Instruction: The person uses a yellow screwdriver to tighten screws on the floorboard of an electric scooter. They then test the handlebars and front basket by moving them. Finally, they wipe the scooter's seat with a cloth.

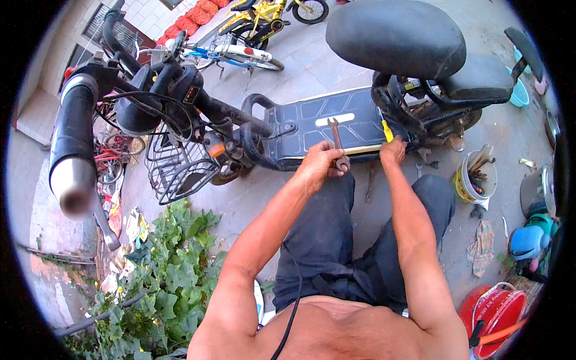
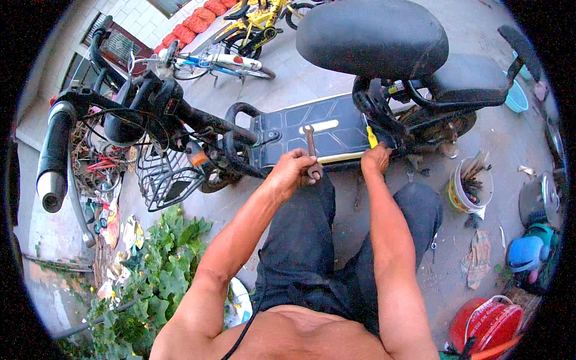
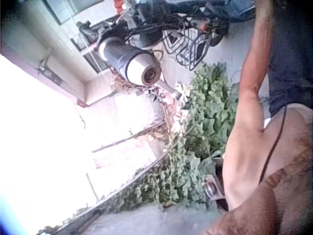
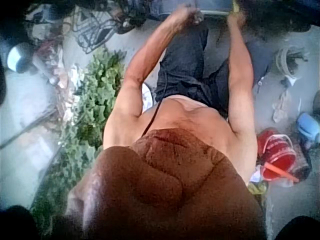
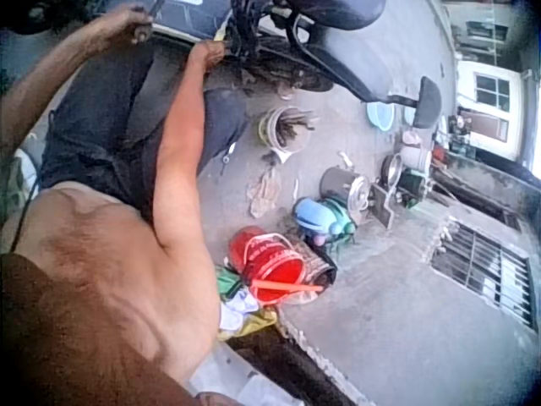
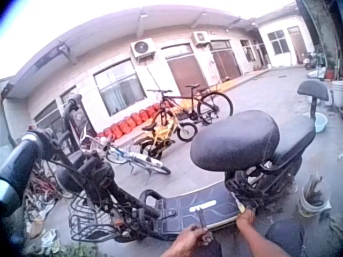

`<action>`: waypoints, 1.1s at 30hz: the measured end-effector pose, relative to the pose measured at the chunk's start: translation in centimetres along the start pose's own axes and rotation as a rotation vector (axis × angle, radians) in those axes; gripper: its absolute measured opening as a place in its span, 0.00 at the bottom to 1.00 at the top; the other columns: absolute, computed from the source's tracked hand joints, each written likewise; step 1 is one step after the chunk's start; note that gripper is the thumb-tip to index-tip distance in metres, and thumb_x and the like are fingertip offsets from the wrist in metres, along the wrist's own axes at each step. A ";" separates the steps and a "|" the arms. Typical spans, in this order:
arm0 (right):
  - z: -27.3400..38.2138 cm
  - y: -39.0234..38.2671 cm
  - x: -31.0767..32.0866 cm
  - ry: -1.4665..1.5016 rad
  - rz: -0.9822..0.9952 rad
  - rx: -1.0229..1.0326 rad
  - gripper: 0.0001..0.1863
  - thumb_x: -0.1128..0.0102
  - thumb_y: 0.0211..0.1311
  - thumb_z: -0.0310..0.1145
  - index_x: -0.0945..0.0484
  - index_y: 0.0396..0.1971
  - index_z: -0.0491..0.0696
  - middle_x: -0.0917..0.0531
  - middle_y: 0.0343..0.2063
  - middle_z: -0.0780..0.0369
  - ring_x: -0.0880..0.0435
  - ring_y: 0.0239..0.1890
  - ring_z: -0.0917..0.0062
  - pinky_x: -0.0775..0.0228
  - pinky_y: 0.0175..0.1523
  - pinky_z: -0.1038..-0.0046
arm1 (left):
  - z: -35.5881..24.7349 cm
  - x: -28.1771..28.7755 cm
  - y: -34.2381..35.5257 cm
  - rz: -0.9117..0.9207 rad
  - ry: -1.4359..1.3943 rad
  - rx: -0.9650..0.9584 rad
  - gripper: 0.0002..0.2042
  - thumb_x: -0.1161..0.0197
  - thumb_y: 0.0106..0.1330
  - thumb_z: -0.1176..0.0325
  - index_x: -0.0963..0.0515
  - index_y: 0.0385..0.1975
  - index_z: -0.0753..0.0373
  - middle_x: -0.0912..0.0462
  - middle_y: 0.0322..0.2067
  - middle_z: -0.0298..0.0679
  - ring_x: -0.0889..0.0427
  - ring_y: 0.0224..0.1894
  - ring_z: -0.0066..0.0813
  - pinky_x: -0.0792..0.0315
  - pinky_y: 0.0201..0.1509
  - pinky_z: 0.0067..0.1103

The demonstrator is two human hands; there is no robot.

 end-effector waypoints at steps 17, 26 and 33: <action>6.8 -5.2 1.0 0.600 0.548 0.222 0.28 0.45 0.64 0.53 0.21 0.46 0.40 0.16 0.36 0.55 0.17 0.39 0.65 0.26 0.43 0.69 | -0.1 0.0 0.4 -0.038 -0.034 -0.087 0.08 0.44 0.68 0.69 0.30 0.40 0.66 0.20 0.31 0.42 0.18 0.28 0.30 0.21 0.30 0.24; 9.5 -10.5 1.6 1.037 0.919 0.151 0.16 0.46 0.68 0.45 0.23 0.31 0.47 0.23 0.22 0.68 0.26 0.20 0.85 0.37 0.21 0.80 | 0.5 -4.5 2.0 0.055 0.222 -0.285 0.08 0.42 0.65 0.72 0.26 0.40 0.69 0.20 0.28 0.40 0.19 0.27 0.27 0.22 0.27 0.22; 5.3 -6.6 3.4 1.205 0.635 -0.186 0.11 0.50 0.69 0.33 0.28 0.40 0.40 0.19 0.30 0.55 0.18 0.26 0.69 0.24 0.29 0.67 | -4.1 0.4 -2.8 -0.216 0.883 -0.539 0.12 0.42 0.63 0.64 0.19 0.39 0.65 0.17 0.30 0.40 0.20 0.31 0.26 0.26 0.40 0.24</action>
Point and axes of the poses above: each hand's wrist, its own y-axis towards the middle knuckle, its own x-axis out of the back of the hand, z = x × y, the point moved 9 cm from there along y, towards the middle knuckle
